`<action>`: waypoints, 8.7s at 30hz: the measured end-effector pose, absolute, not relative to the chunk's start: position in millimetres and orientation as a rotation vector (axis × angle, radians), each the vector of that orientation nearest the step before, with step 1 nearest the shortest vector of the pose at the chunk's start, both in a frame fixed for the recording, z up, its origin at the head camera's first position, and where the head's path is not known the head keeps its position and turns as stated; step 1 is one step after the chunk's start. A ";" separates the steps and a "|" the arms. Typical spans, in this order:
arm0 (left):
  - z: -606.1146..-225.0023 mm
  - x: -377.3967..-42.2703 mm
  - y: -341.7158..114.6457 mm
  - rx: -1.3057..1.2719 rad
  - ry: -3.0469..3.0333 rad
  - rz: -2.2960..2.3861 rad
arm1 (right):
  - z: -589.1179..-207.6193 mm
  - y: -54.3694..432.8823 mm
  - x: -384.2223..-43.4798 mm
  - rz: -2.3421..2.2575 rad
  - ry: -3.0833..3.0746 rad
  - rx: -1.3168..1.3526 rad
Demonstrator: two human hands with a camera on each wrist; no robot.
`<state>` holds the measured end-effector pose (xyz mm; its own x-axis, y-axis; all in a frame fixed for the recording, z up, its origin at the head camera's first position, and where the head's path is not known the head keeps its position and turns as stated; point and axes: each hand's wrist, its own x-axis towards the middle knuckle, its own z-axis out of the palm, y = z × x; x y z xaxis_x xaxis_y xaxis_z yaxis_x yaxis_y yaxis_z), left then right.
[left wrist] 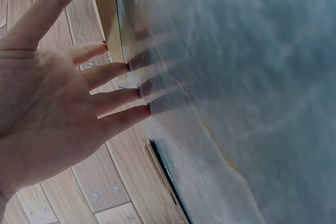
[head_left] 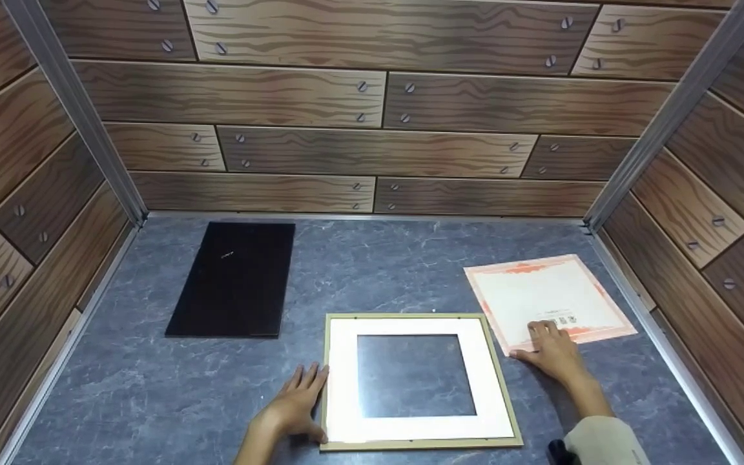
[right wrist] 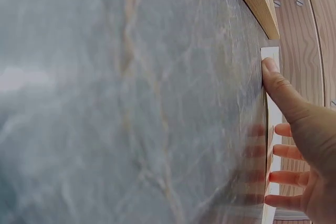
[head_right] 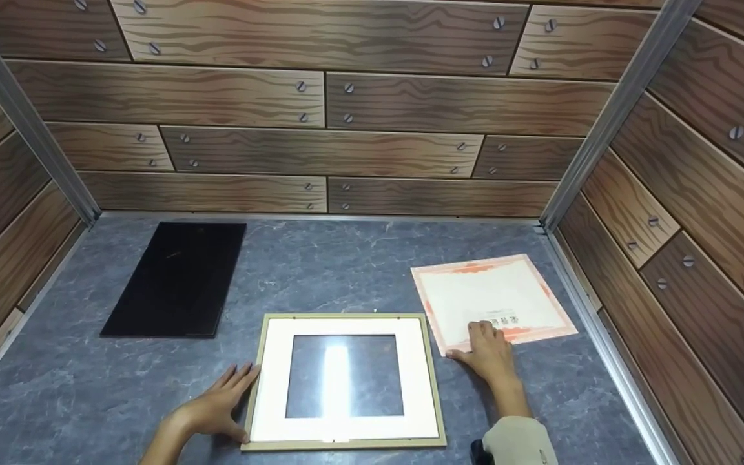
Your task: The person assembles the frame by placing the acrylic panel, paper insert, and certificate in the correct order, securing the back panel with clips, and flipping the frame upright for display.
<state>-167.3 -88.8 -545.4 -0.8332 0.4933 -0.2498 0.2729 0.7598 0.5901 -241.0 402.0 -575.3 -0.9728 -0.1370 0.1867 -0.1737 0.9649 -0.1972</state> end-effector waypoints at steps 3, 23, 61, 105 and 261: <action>-545.4 -167.9 -88.3 0.580 2.569 0.752 | -574.6 402.1 -241.7 0.296 -2.943 0.233; -545.6 -167.6 -88.2 0.593 2.577 0.768 | -567.0 394.1 -241.1 0.283 -3.068 0.200; -546.3 -172.1 -88.5 0.536 2.525 0.735 | -573.1 420.3 -237.3 0.433 -2.598 0.450; -547.0 -168.3 -90.1 0.599 2.568 0.765 | -401.1 322.0 -237.9 0.371 -2.151 0.777; -542.7 -148.3 -80.8 0.593 2.523 0.771 | -558.8 331.3 -133.0 0.852 -3.208 0.381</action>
